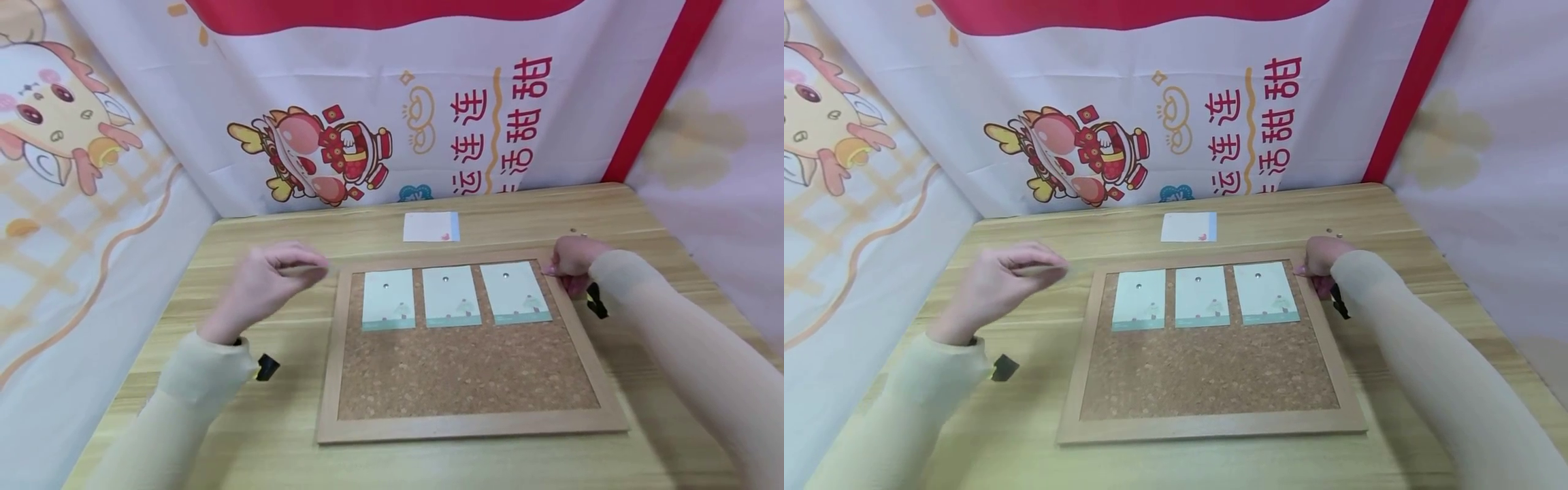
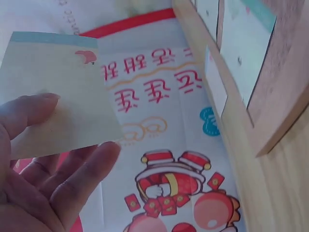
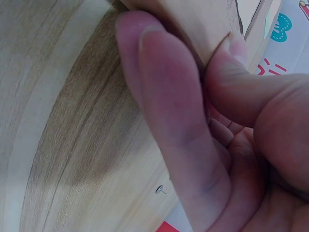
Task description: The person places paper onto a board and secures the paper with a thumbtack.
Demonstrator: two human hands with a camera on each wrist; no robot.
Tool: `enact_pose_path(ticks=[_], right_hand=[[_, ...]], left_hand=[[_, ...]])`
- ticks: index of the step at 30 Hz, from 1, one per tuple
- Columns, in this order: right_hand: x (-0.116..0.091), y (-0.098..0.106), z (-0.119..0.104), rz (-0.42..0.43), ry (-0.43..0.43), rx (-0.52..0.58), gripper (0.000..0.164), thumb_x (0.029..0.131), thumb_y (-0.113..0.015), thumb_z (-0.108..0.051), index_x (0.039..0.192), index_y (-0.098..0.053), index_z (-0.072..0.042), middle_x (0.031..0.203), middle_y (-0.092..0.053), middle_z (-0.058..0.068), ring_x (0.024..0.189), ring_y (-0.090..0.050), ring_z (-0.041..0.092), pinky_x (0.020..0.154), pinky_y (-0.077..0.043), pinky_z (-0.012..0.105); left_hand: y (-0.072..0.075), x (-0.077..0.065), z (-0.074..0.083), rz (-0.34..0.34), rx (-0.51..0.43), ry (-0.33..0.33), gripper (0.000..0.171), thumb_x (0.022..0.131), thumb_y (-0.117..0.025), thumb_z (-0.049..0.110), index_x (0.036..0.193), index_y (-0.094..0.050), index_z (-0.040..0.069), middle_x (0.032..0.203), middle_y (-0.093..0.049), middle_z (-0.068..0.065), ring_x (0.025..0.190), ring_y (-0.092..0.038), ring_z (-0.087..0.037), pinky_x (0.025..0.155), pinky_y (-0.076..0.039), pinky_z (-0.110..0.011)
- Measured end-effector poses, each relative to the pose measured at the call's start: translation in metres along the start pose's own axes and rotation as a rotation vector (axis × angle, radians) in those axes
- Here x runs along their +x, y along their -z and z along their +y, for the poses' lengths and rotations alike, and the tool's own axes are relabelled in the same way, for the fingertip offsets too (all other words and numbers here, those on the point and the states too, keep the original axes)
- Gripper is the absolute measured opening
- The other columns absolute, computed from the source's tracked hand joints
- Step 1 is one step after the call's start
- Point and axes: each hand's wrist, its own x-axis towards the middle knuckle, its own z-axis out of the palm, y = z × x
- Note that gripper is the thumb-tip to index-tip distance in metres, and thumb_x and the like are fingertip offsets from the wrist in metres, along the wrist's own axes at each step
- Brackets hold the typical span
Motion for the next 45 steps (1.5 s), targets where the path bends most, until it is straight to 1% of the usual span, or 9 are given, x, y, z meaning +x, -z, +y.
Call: enact_pose_path(ticks=[7,13,16,21,27,30,34,38,45], right_hand=[[0.001,0.000,0.001,0.002,-0.005,0.013,0.027,0.104,-0.053,-0.019,0.094,-0.059,0.005,0.077,-0.065,0.015,0.065,-0.068,0.023,0.062,-0.057,0.036],[0.004,0.001,0.004,-0.001,0.001,0.018,0.027,0.104,-0.053,-0.020,0.095,-0.058,0.005,0.076,-0.065,0.015,0.064,-0.068,0.022,0.062,-0.057,0.035],[0.004,0.001,0.005,0.002,0.004,0.020,0.028,0.104,-0.053,-0.020,0.094,-0.058,0.005,0.075,-0.065,0.015,0.063,-0.068,0.022,0.061,-0.057,0.035],[0.006,0.001,0.004,0.004,-0.009,0.025,0.027,0.104,-0.052,-0.020,0.096,-0.058,0.005,0.078,-0.064,0.016,0.065,-0.067,0.023,0.062,-0.057,0.036],[0.003,0.001,0.001,0.000,0.002,0.026,0.028,0.105,-0.051,-0.020,0.095,-0.058,0.005,0.078,-0.064,0.016,0.066,-0.067,0.023,0.063,-0.057,0.036],[0.003,0.001,0.001,-0.003,0.001,0.025,0.028,0.105,-0.051,-0.020,0.095,-0.058,0.005,0.079,-0.063,0.016,0.067,-0.067,0.023,0.063,-0.057,0.036],[0.004,0.001,0.002,-0.005,0.002,0.019,0.027,0.105,-0.050,-0.020,0.095,-0.058,0.004,0.080,-0.063,0.016,0.067,-0.067,0.023,0.064,-0.057,0.036],[0.007,0.000,0.003,-0.008,0.001,0.023,0.027,0.104,-0.052,-0.020,0.095,-0.058,0.005,0.080,-0.063,0.017,0.068,-0.066,0.023,0.064,-0.058,0.037],[0.006,-0.002,0.003,-0.012,-0.005,0.026,0.028,0.105,-0.051,-0.020,0.097,-0.058,0.006,0.080,-0.063,0.017,0.068,-0.066,0.025,0.064,-0.057,0.038]], left_hand=[[-0.026,-0.023,0.014,-0.151,-0.011,-0.063,0.027,0.088,-0.070,-0.005,0.105,-0.075,0.016,0.106,-0.072,0.004,0.099,-0.068,-0.013,0.077,-0.056,-0.029],[-0.039,-0.033,0.022,-0.239,0.039,-0.100,0.023,0.094,-0.065,0.000,0.111,-0.072,0.014,0.111,-0.071,0.003,0.100,-0.067,-0.011,0.077,-0.056,-0.028],[-0.044,-0.036,0.024,-0.262,0.033,-0.085,0.020,0.094,-0.066,0.002,0.111,-0.070,0.010,0.110,-0.071,-0.001,0.095,-0.068,-0.011,0.073,-0.056,-0.027],[-0.047,-0.040,0.025,-0.217,0.037,-0.047,0.021,0.087,-0.077,0.007,0.105,-0.070,0.012,0.102,-0.071,0.004,0.084,-0.067,-0.009,0.061,-0.054,-0.026],[-0.044,-0.040,0.024,-0.139,-0.106,-0.050,0.021,0.086,-0.074,-0.001,0.100,-0.076,0.014,0.101,-0.072,0.005,0.086,-0.068,-0.014,0.069,-0.056,-0.030],[-0.042,-0.037,0.027,-0.122,-0.163,-0.003,0.021,0.091,-0.070,0.001,0.108,-0.076,0.012,0.107,-0.072,0.001,0.087,-0.069,-0.017,0.069,-0.057,-0.033],[-0.040,-0.034,0.032,-0.168,-0.185,0.102,0.024,0.093,-0.069,0.005,0.117,-0.071,0.007,0.109,-0.070,-0.006,0.078,-0.071,-0.019,0.066,-0.058,-0.034],[-0.039,-0.031,0.036,-0.217,-0.163,0.230,0.036,0.090,-0.073,0.009,0.124,-0.064,0.006,0.097,-0.072,-0.006,0.073,-0.071,-0.020,0.063,-0.057,-0.031],[-0.046,-0.029,0.028,-0.254,-0.223,0.379,0.017,0.088,-0.077,0.015,0.102,-0.071,0.008,0.082,-0.073,-0.004,0.065,-0.067,-0.024,0.062,-0.057,-0.039]])
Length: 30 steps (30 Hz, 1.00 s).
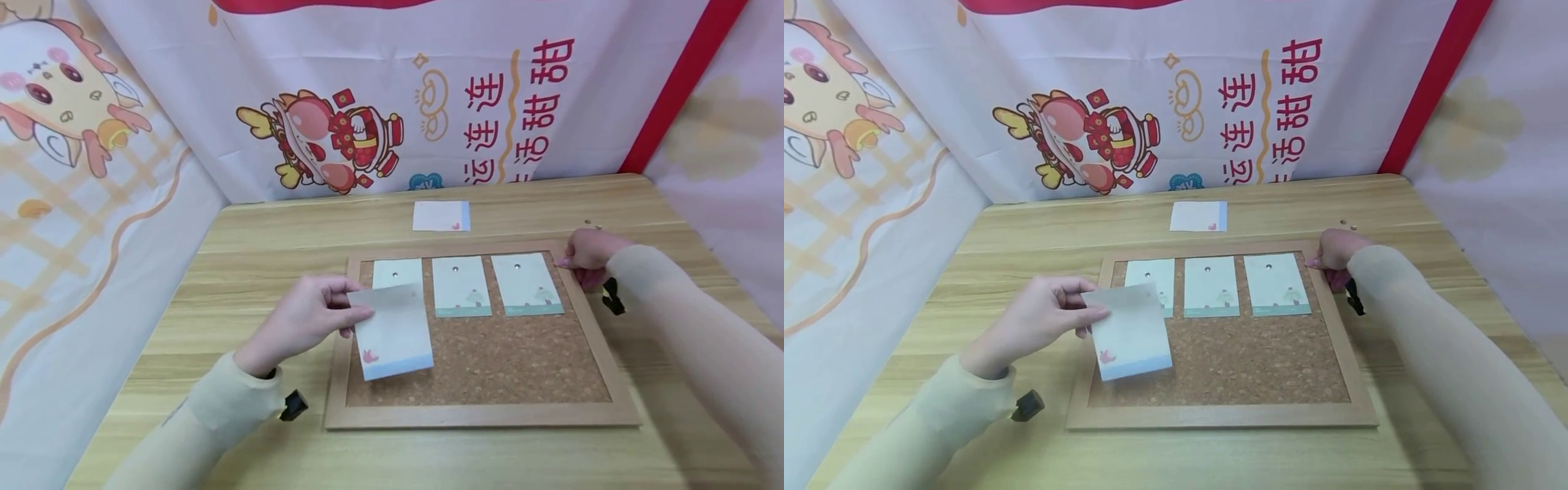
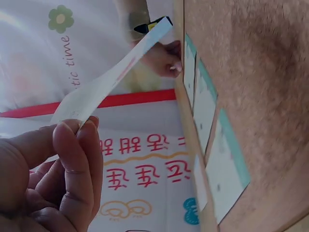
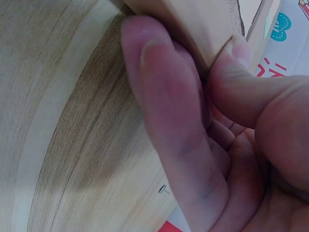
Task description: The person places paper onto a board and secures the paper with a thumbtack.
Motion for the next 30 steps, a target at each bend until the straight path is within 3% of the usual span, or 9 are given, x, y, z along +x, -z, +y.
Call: enact_pose_path(ticks=[6,15,24,30], right_hand=[[-0.001,0.000,0.001,-0.005,0.007,-0.004,0.028,0.105,-0.050,-0.020,0.098,-0.058,0.006,0.081,-0.063,0.017,0.069,-0.066,0.025,0.065,-0.057,0.038],[0.001,0.001,-0.001,-0.014,0.008,-0.013,0.030,0.105,-0.049,-0.021,0.096,-0.058,0.005,0.079,-0.063,0.016,0.068,-0.065,0.025,0.064,-0.056,0.037],[0.004,0.001,0.001,-0.034,0.005,-0.022,0.030,0.106,-0.049,-0.022,0.096,-0.059,0.005,0.079,-0.064,0.016,0.068,-0.066,0.025,0.064,-0.057,0.037],[0.005,0.004,0.000,-0.039,0.003,-0.033,0.030,0.105,-0.049,-0.022,0.096,-0.060,0.005,0.079,-0.064,0.015,0.068,-0.066,0.025,0.064,-0.057,0.037]], left_hand=[[-0.012,0.007,-0.018,-0.064,0.008,0.087,0.013,0.088,-0.077,0.023,0.087,-0.072,0.011,0.074,-0.067,-0.009,0.062,-0.067,-0.028,0.065,-0.055,-0.047],[-0.024,0.018,-0.048,-0.102,0.087,0.156,0.021,0.087,-0.078,0.025,0.076,-0.068,0.010,0.062,-0.064,-0.005,0.051,-0.058,-0.017,0.049,-0.045,-0.028],[-0.031,0.018,-0.058,-0.079,-0.005,0.195,0.023,0.085,-0.079,0.013,0.077,-0.060,0.002,0.067,-0.067,-0.008,0.055,-0.066,-0.020,0.055,-0.056,-0.035],[-0.033,0.019,-0.062,-0.074,0.068,0.200,0.023,0.084,-0.080,0.012,0.076,-0.060,0.004,0.064,-0.065,-0.006,0.053,-0.065,-0.019,0.054,-0.054,-0.031]])
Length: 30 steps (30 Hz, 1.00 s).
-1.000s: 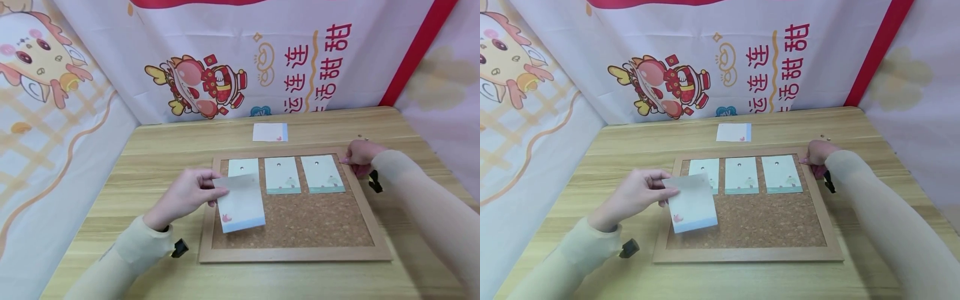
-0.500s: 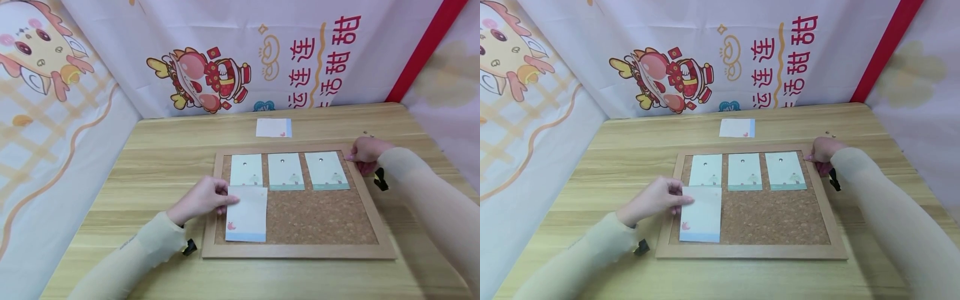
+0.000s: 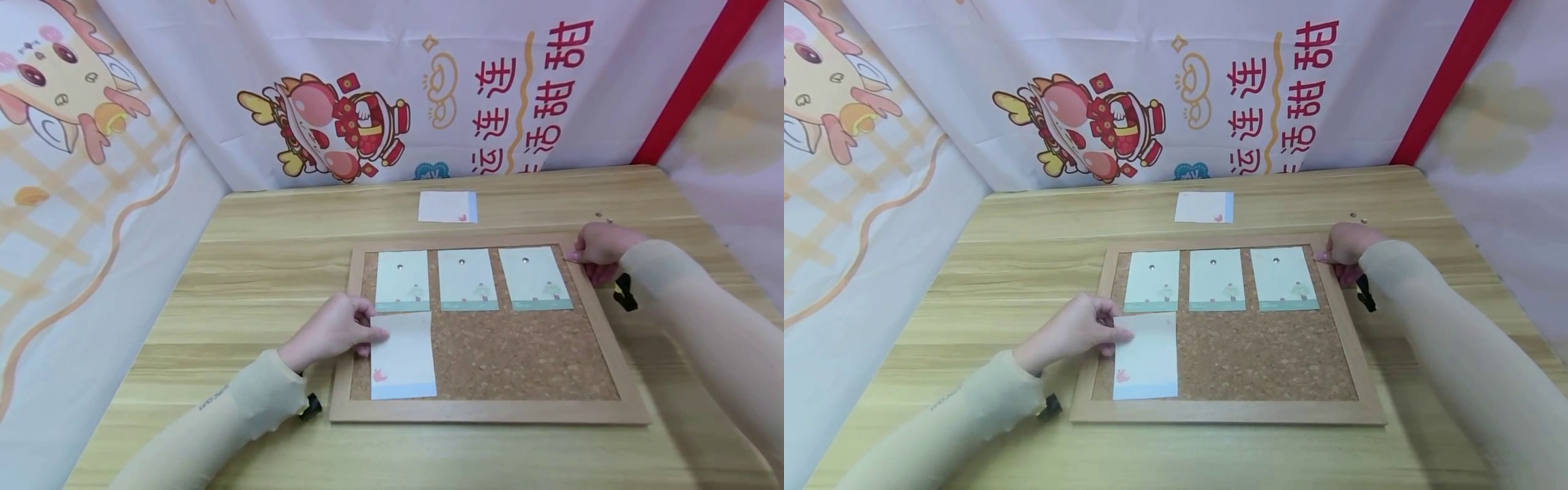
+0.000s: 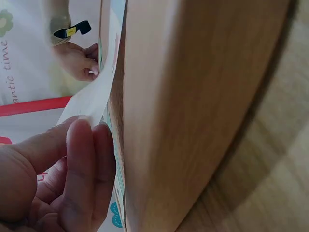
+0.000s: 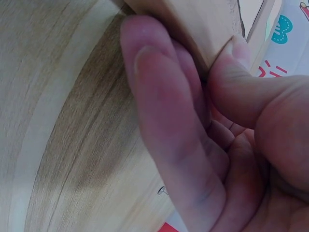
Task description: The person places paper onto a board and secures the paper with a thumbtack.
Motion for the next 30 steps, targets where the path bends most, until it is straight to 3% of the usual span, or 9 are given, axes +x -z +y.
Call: enact_pose_path(ticks=[8,14,18,22,26,28,30], right_hand=[[0.001,0.001,0.001,-0.010,-0.007,0.009,0.030,0.105,-0.050,-0.022,0.097,-0.059,0.005,0.079,-0.064,0.015,0.069,-0.066,0.025,0.065,-0.057,0.038],[0.000,0.001,0.001,-0.011,-0.008,0.007,0.030,0.105,-0.051,-0.022,0.098,-0.058,0.005,0.080,-0.063,0.016,0.070,-0.066,0.025,0.066,-0.057,0.038],[0.000,0.001,0.000,-0.007,-0.008,0.006,0.029,0.104,-0.051,-0.022,0.099,-0.059,0.006,0.080,-0.063,0.016,0.070,-0.066,0.026,0.066,-0.057,0.038],[0.000,0.001,0.001,-0.001,-0.009,0.011,0.029,0.104,-0.052,-0.021,0.100,-0.059,0.007,0.081,-0.063,0.017,0.070,-0.066,0.026,0.066,-0.057,0.038],[0.000,-0.001,0.001,0.007,-0.004,0.020,0.030,0.105,-0.051,-0.021,0.100,-0.058,0.007,0.081,-0.063,0.018,0.069,-0.066,0.027,0.065,-0.057,0.039],[-0.001,-0.002,0.001,0.011,-0.004,0.023,0.030,0.105,-0.050,-0.022,0.101,-0.057,0.007,0.081,-0.062,0.018,0.069,-0.066,0.027,0.065,-0.057,0.039],[-0.001,-0.002,0.001,0.014,-0.005,0.022,0.030,0.105,-0.049,-0.022,0.100,-0.056,0.007,0.080,-0.062,0.018,0.069,-0.066,0.027,0.064,-0.057,0.039]], left_hand=[[-0.006,0.004,0.001,0.027,0.185,-0.003,0.029,0.083,-0.082,0.016,0.070,-0.058,0.008,0.059,-0.060,-0.003,0.045,-0.056,-0.015,0.046,-0.048,-0.030],[-0.007,0.006,0.003,0.074,0.350,-0.033,0.033,0.079,-0.085,0.023,0.065,-0.057,0.012,0.061,-0.055,0.002,0.053,-0.051,-0.012,0.055,-0.043,-0.030],[-0.007,0.006,0.003,0.095,0.386,-0.033,0.033,0.078,-0.086,0.026,0.067,-0.058,0.013,0.063,-0.054,0.003,0.059,-0.048,-0.012,0.058,-0.041,-0.030],[-0.007,0.006,0.002,0.098,0.373,-0.016,0.027,0.078,-0.086,0.025,0.082,-0.064,0.010,0.068,-0.060,0.004,0.063,-0.054,-0.013,0.061,-0.045,-0.031],[-0.009,0.004,0.003,0.116,0.364,-0.001,0.038,0.078,-0.086,0.025,0.105,-0.063,0.011,0.073,-0.060,0.004,0.066,-0.056,-0.014,0.063,-0.046,-0.032],[-0.010,0.002,0.003,0.124,0.386,-0.028,0.042,0.079,-0.085,0.024,0.112,-0.061,0.014,0.074,-0.059,0.003,0.066,-0.054,-0.015,0.062,-0.045,-0.033],[-0.012,0.000,0.004,0.123,0.437,-0.095,0.038,0.082,-0.083,0.023,0.113,-0.063,0.016,0.081,-0.060,0.004,0.071,-0.055,-0.015,0.066,-0.046,-0.033]])
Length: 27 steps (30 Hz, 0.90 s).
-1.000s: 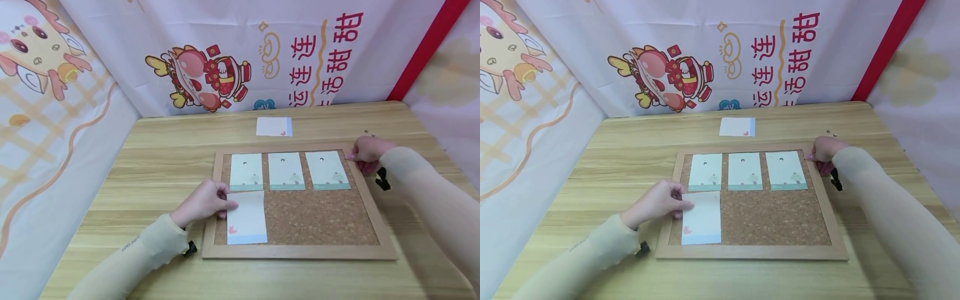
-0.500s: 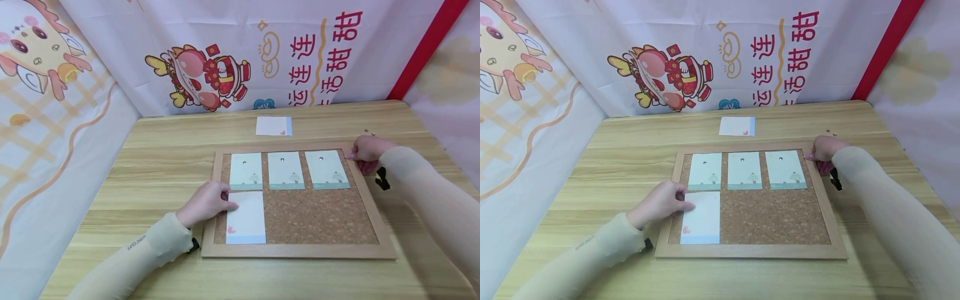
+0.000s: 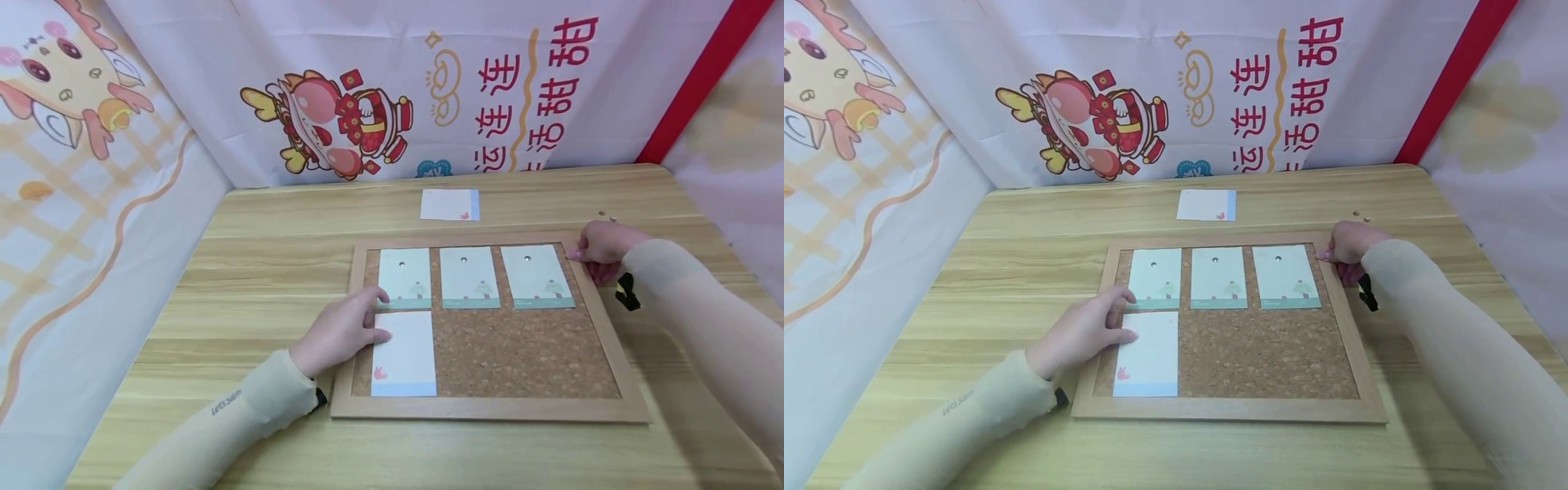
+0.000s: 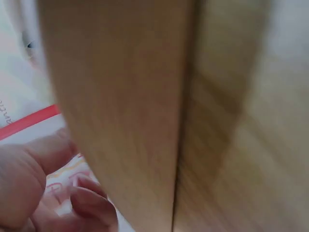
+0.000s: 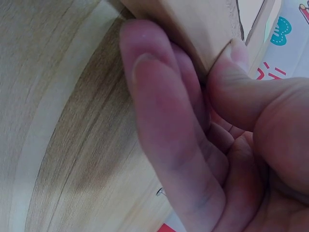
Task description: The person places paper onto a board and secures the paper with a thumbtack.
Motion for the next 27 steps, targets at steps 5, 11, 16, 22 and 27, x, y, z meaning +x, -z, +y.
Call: enact_pose_path(ticks=[5,11,16,22,27], right_hand=[[-0.001,0.000,0.000,0.001,0.002,-0.002,0.030,0.106,-0.048,-0.021,0.100,-0.057,0.007,0.081,-0.062,0.018,0.069,-0.065,0.027,0.064,-0.057,0.039],[-0.001,0.000,0.000,-0.001,0.011,-0.015,0.031,0.106,-0.049,-0.022,0.103,-0.056,0.008,0.081,-0.062,0.018,0.070,-0.065,0.026,0.064,-0.057,0.038],[-0.002,0.002,0.001,0.011,0.026,-0.044,0.030,0.105,-0.050,-0.021,0.101,-0.057,0.007,0.080,-0.063,0.016,0.068,-0.066,0.025,0.063,-0.057,0.038],[-0.005,0.001,0.002,0.033,0.015,-0.026,0.029,0.105,-0.051,-0.021,0.102,-0.058,0.007,0.080,-0.063,0.016,0.068,-0.065,0.025,0.064,-0.057,0.037],[-0.009,-0.003,0.006,0.042,0.059,-0.014,0.031,0.102,-0.058,-0.025,0.102,-0.061,0.006,0.078,-0.065,0.012,0.068,-0.064,0.022,0.063,-0.056,0.037]], left_hand=[[0.002,-0.007,0.002,-0.016,0.152,-0.240,0.015,0.088,-0.077,0.018,0.103,-0.077,0.017,0.110,-0.068,0.001,0.102,-0.061,-0.021,0.086,-0.049,-0.042],[0.010,-0.021,-0.002,-0.129,0.296,-0.357,0.040,0.083,-0.077,0.038,0.119,-0.075,0.019,0.139,-0.058,-0.009,0.111,-0.065,-0.023,0.072,-0.054,-0.039],[0.013,-0.027,0.000,-0.069,0.397,-0.450,0.040,0.081,-0.074,0.044,0.111,-0.078,0.019,0.130,-0.064,-0.013,0.100,-0.070,-0.026,0.060,-0.054,-0.039],[0.014,-0.029,0.003,-0.074,0.448,-0.441,0.039,0.082,-0.073,0.045,0.111,-0.078,0.019,0.127,-0.065,-0.013,0.094,-0.071,-0.027,0.051,-0.050,-0.035],[0.015,-0.032,-0.001,-0.163,0.398,-0.368,0.048,0.082,-0.072,0.048,0.122,-0.074,0.021,0.136,-0.060,-0.011,0.100,-0.069,-0.024,0.057,-0.049,-0.033]])
